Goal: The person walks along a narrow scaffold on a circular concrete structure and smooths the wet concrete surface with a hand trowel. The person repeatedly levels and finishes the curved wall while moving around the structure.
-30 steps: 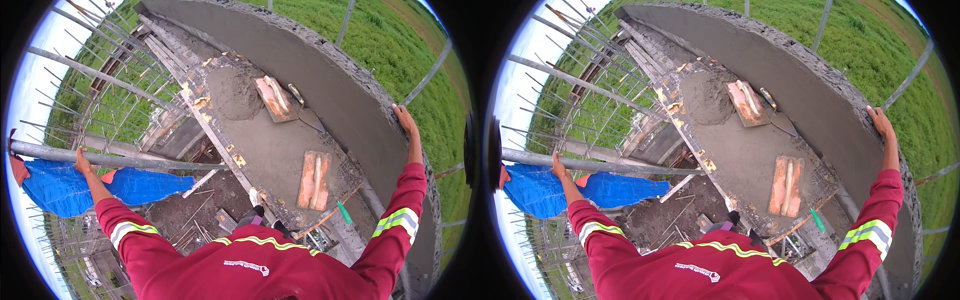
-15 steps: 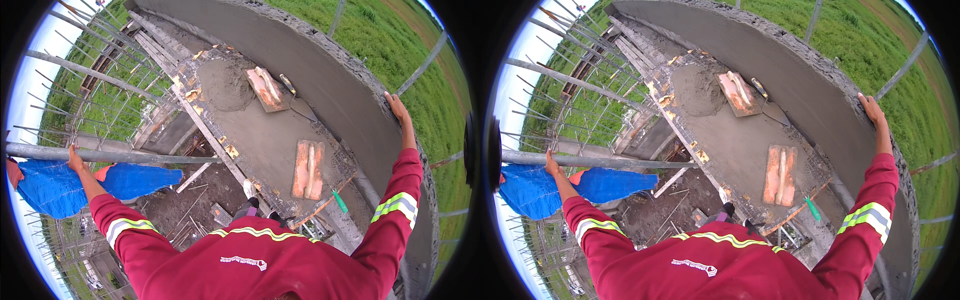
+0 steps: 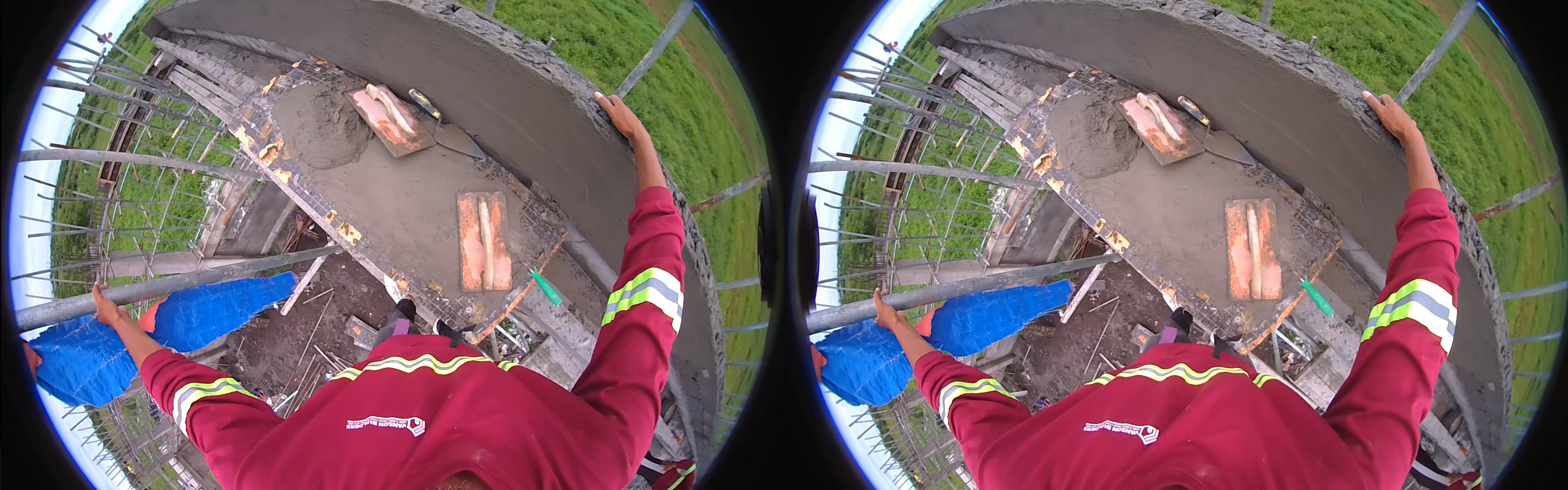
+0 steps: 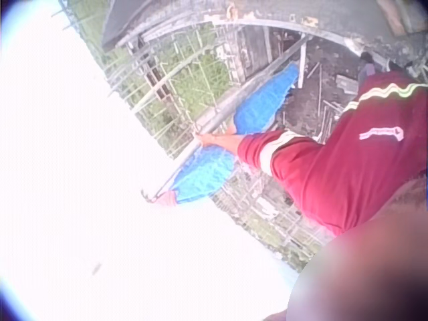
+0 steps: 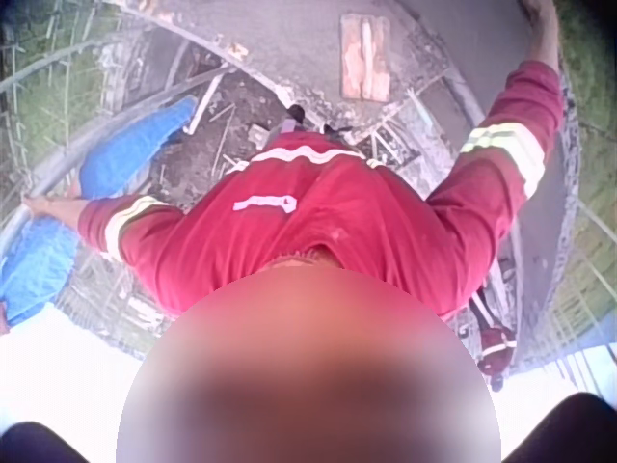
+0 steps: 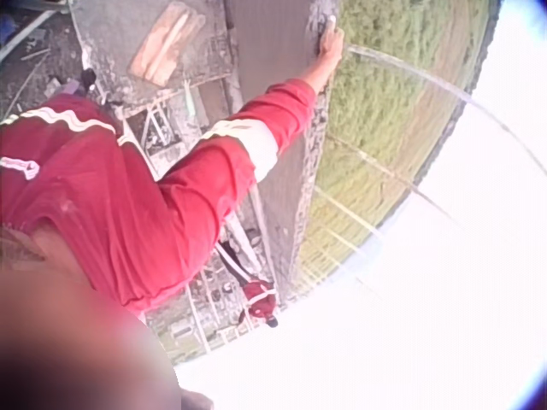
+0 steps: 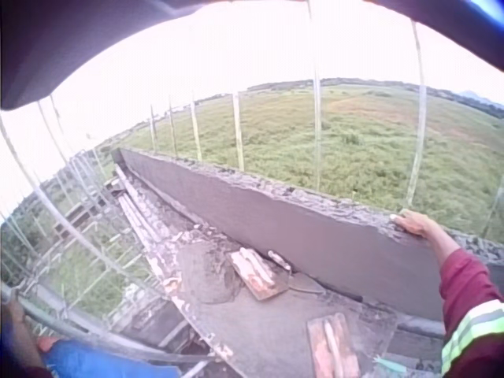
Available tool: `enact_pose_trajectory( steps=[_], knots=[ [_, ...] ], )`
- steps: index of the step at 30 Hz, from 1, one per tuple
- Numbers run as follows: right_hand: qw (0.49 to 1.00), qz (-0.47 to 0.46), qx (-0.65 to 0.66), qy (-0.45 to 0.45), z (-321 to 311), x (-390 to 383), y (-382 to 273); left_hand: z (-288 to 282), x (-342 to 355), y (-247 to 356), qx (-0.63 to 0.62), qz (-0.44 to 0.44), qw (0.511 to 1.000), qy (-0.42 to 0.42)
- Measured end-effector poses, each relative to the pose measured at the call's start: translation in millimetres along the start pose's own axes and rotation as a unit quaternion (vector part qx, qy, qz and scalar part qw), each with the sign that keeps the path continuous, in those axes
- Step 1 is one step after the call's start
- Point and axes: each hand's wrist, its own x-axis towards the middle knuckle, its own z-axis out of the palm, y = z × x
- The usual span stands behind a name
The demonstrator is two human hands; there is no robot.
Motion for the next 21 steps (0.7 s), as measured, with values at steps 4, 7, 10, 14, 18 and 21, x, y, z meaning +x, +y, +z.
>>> enact_pose_trajectory(
  steps=[4, 7, 10, 14, 18, 21],
  knots=[
    [1.000, -0.001, -0.002, -0.008, -2, -2, -1, 3, -8, 3, -0.011, -0.017, 1.000, 0.019],
    [0.998, -0.005, 0.019, -0.059, -6, 1, -3, 5, -16, 6, 0.000, -0.003, 1.000, 0.024],
    [1.000, -0.015, 0.012, -0.001, -5, -1, -3, 7, -22, 6, 0.014, 0.018, 0.999, 0.039],
    [0.998, -0.046, 0.044, 0.009, -4, -3, -4, 12, -28, 3, -0.027, 0.052, 0.997, 0.058],
    [0.994, -0.060, 0.082, -0.025, -7, -5, -3, 20, -35, 1, -0.113, 0.054, 0.990, 0.059],
    [0.995, -0.067, 0.077, -0.014, -7, -5, -4, 21, -37, 1, -0.107, 0.076, 0.989, 0.067]
  ],
)
